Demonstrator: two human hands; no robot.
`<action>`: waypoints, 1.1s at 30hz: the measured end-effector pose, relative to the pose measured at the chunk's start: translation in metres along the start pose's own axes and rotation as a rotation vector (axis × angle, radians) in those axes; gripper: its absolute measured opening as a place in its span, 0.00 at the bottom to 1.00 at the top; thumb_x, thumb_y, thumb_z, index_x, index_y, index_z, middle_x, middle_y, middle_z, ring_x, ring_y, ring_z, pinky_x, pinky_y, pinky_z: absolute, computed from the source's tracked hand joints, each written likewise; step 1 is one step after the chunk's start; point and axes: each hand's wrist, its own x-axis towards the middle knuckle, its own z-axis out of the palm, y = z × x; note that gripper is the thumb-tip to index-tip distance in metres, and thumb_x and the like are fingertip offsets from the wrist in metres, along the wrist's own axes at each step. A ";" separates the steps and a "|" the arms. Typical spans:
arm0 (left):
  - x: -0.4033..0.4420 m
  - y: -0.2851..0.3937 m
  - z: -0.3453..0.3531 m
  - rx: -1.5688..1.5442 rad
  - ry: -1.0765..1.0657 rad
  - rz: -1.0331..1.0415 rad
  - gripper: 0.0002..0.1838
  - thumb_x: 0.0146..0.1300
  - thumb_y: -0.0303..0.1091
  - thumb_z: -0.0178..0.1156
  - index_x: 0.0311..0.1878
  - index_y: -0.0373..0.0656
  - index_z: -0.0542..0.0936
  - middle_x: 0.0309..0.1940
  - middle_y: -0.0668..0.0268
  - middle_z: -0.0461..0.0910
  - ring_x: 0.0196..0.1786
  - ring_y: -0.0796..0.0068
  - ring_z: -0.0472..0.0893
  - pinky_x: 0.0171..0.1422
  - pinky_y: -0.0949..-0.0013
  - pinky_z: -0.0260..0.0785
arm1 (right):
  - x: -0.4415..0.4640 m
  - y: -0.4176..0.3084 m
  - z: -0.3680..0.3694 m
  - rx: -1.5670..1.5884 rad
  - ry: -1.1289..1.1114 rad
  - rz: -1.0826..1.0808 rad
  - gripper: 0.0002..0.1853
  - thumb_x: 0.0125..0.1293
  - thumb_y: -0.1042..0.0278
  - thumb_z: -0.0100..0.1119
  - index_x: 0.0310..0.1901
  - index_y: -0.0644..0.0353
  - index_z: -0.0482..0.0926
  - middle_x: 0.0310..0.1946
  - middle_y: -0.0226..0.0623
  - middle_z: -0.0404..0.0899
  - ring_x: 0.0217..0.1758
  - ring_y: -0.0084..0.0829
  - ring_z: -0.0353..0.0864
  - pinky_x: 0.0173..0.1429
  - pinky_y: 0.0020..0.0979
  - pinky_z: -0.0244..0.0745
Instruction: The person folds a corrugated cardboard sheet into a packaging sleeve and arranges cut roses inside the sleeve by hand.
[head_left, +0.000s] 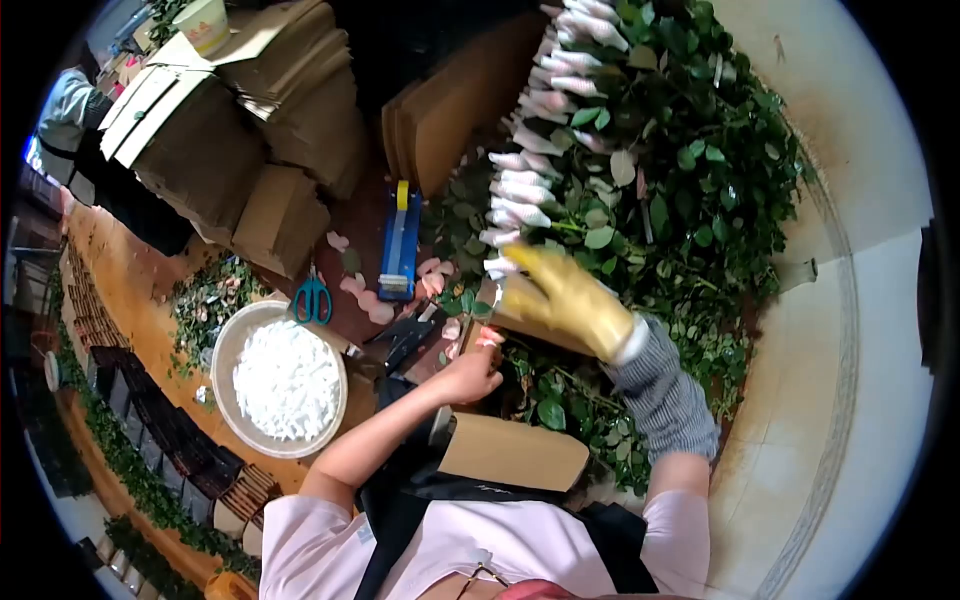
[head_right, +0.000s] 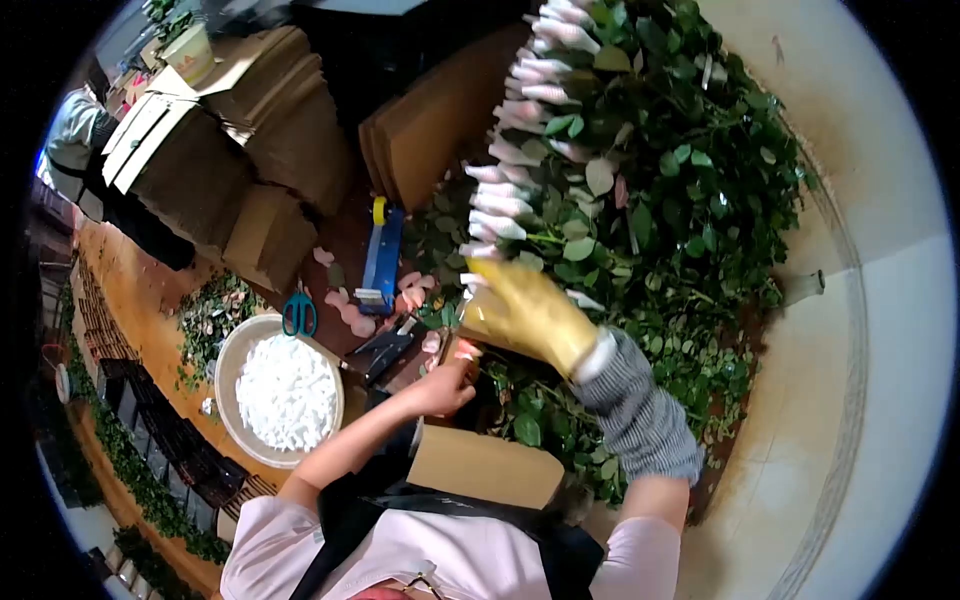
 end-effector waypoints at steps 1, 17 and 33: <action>-0.003 0.009 -0.004 -0.009 0.009 0.001 0.26 0.65 0.39 0.60 0.56 0.26 0.67 0.43 0.33 0.79 0.46 0.35 0.81 0.54 0.43 0.73 | 0.041 0.003 0.000 0.135 0.159 -0.039 0.31 0.69 0.53 0.64 0.68 0.61 0.71 0.61 0.51 0.79 0.63 0.48 0.79 0.68 0.43 0.73; -0.001 0.016 0.016 0.246 0.166 0.072 0.30 0.61 0.39 0.63 0.53 0.16 0.70 0.54 0.25 0.71 0.50 0.35 0.80 0.53 0.49 0.78 | 0.131 -0.083 -0.093 0.323 0.827 0.283 0.20 0.75 0.55 0.58 0.60 0.59 0.82 0.53 0.43 0.85 0.52 0.32 0.85 0.58 0.31 0.79; -0.046 0.023 -0.054 -0.971 -0.416 -0.200 0.40 0.76 0.70 0.36 0.65 0.42 0.76 0.50 0.64 0.84 0.48 0.74 0.83 0.52 0.73 0.70 | -0.091 -0.074 0.055 -0.425 -0.127 -0.116 0.06 0.61 0.68 0.57 0.33 0.61 0.79 0.20 0.35 0.82 0.22 0.36 0.84 0.25 0.39 0.76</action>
